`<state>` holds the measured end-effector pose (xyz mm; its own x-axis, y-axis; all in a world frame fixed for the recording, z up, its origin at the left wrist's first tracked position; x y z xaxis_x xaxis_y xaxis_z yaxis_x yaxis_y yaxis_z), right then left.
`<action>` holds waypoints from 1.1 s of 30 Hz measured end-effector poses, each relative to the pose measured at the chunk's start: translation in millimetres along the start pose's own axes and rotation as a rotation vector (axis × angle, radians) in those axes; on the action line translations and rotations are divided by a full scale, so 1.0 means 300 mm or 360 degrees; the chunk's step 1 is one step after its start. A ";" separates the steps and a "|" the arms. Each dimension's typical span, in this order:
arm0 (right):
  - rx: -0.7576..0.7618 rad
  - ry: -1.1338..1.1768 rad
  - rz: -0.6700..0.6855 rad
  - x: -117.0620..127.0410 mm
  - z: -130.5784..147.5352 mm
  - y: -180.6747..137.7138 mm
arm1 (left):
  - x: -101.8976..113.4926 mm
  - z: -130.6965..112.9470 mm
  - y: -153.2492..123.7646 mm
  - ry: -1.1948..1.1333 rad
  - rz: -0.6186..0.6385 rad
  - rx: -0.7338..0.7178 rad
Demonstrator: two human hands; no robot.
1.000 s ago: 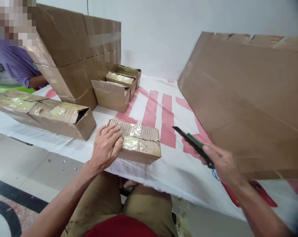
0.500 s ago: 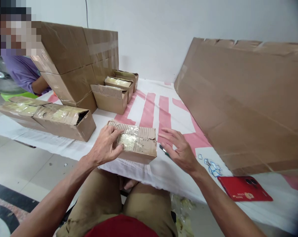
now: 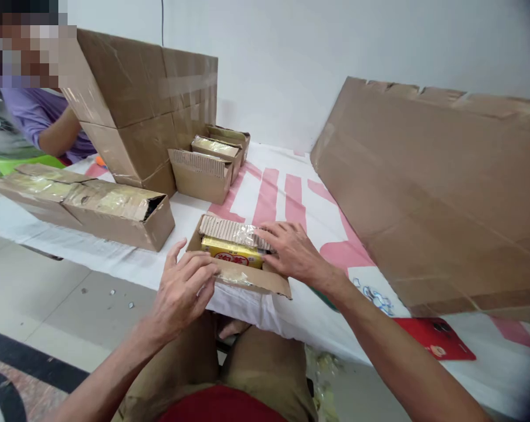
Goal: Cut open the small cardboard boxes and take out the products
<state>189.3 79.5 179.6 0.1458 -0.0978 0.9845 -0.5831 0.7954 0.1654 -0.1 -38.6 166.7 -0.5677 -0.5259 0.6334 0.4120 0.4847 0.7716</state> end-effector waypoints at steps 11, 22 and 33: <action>0.0014 -0.0215 0.0140 0.025 -0.036 0.017 | -0.002 0.038 -0.061 -0.0264 -0.0117 -0.0039; -0.0677 0.0360 0.0298 -0.087 -0.222 0.214 | -0.002 0.029 -0.062 -0.0318 -0.0210 -0.0004; -0.0381 0.0232 -0.0205 0.057 -0.166 0.162 | -0.032 0.036 -0.101 -0.0301 -0.0239 0.0103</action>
<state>203.2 146.1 201.5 0.3295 -0.1342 0.9346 -0.3500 0.9020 0.2529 -14.8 -40.8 136.8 -0.7450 -0.4579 0.4852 0.2699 0.4582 0.8469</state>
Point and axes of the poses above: each hand's wrist, its own y-axis towards the middle knuckle, its own x-axis out of the back of the hand, z = x × y, the point moved 7 cm from there along y, towards the middle knuckle, and after that the axes turned 11 degrees about -x, right-handed, at the moved point
